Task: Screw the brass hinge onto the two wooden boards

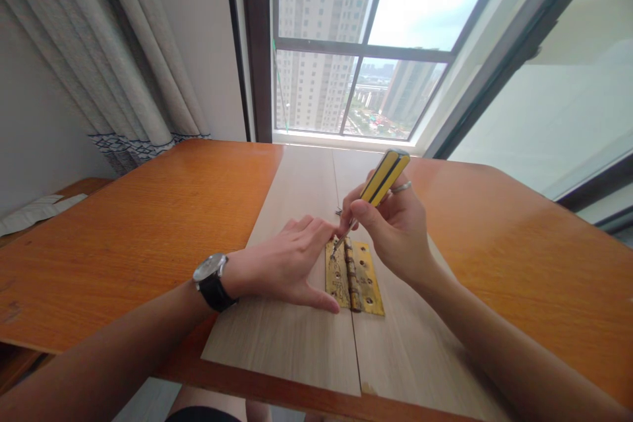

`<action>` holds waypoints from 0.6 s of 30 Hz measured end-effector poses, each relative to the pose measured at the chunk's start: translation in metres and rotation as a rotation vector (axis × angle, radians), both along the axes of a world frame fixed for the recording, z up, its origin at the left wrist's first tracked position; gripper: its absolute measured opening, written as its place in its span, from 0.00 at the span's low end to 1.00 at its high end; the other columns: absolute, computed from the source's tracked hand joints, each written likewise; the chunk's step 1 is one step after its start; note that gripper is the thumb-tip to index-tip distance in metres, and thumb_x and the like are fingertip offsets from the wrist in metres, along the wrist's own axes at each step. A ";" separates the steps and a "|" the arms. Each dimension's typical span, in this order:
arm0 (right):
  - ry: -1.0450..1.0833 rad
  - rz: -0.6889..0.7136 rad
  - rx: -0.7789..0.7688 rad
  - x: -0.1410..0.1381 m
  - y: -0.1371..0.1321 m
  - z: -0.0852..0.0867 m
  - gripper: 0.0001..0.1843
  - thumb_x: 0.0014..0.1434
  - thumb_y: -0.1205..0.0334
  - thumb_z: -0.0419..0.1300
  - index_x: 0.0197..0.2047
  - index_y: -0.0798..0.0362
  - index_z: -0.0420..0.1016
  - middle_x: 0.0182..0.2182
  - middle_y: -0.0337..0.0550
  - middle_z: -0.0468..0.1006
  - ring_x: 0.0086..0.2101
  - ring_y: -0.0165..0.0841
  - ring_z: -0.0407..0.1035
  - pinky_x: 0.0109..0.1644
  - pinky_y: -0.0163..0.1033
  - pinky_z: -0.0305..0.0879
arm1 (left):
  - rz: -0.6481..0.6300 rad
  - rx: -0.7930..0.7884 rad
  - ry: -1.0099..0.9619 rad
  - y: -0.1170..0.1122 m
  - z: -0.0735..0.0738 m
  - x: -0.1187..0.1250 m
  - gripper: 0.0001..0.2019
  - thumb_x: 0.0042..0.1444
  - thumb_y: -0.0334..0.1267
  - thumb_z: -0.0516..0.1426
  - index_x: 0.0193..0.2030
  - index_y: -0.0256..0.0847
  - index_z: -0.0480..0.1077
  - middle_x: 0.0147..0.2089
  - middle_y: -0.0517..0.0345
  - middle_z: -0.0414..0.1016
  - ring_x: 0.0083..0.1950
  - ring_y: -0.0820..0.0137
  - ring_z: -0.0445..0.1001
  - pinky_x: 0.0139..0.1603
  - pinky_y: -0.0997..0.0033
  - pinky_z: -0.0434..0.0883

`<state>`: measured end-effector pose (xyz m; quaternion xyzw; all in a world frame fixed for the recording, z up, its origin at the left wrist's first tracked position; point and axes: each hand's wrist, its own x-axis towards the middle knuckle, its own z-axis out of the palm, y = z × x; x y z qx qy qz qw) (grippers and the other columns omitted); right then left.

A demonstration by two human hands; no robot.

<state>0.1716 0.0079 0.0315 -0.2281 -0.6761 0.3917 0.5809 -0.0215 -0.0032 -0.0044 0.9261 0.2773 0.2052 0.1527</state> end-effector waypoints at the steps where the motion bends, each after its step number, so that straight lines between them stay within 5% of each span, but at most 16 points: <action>1: -0.002 0.000 0.000 0.000 0.000 0.000 0.15 0.61 0.55 0.68 0.40 0.48 0.64 0.26 0.29 0.77 0.22 0.26 0.75 0.25 0.33 0.74 | 0.000 0.000 -0.002 0.000 0.000 0.000 0.43 0.51 0.62 0.66 0.64 0.39 0.56 0.59 0.40 0.68 0.61 0.48 0.66 0.62 0.44 0.65; 18: -0.025 0.005 0.014 0.000 0.000 -0.001 0.14 0.63 0.55 0.66 0.40 0.47 0.63 0.26 0.29 0.77 0.21 0.28 0.75 0.26 0.35 0.74 | 0.006 -0.004 0.022 0.000 0.002 0.000 0.44 0.49 0.61 0.68 0.63 0.39 0.56 0.59 0.41 0.68 0.60 0.49 0.66 0.62 0.45 0.65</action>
